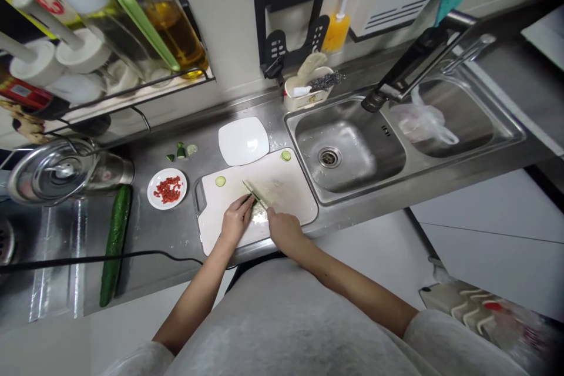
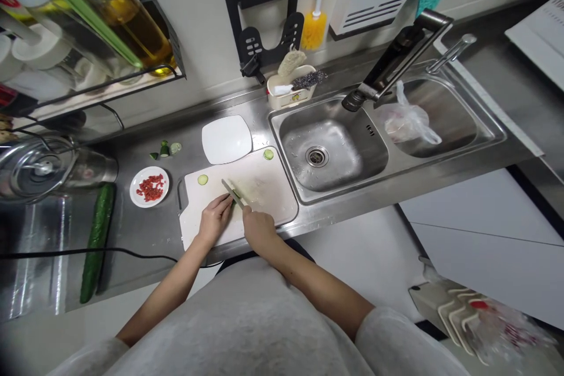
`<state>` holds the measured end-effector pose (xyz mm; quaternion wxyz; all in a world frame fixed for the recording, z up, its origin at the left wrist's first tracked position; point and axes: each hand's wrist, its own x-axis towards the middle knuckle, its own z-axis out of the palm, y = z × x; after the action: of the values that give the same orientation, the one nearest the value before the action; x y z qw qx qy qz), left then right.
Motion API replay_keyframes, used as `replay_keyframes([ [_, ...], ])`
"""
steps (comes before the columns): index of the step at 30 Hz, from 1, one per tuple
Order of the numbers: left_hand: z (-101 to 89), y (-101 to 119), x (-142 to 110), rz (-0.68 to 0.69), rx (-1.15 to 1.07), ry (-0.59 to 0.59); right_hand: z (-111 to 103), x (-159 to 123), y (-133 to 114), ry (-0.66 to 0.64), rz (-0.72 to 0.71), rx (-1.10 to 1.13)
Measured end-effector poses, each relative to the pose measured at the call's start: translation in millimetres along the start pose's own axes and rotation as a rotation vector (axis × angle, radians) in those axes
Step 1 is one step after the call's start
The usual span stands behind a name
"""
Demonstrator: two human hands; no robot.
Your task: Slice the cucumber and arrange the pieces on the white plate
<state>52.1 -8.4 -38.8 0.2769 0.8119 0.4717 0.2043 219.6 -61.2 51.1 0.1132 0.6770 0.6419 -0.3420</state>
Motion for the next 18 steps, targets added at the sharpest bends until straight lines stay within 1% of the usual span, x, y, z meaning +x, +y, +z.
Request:
replay_keyframes([
  [6,0.2,-1.0,0.7,0.041,0.042,0.008,-5.2,-4.7,2.4,-0.045,0.004,-0.012],
  [12,0.4,1.0,1.5,0.104,0.075,0.061,-10.8,-8.4,5.0,-0.076,0.003,-0.013],
  [18,1.6,0.0,1.8,0.132,0.097,0.076,-14.6,-10.8,7.2,-0.105,0.007,-0.01],
])
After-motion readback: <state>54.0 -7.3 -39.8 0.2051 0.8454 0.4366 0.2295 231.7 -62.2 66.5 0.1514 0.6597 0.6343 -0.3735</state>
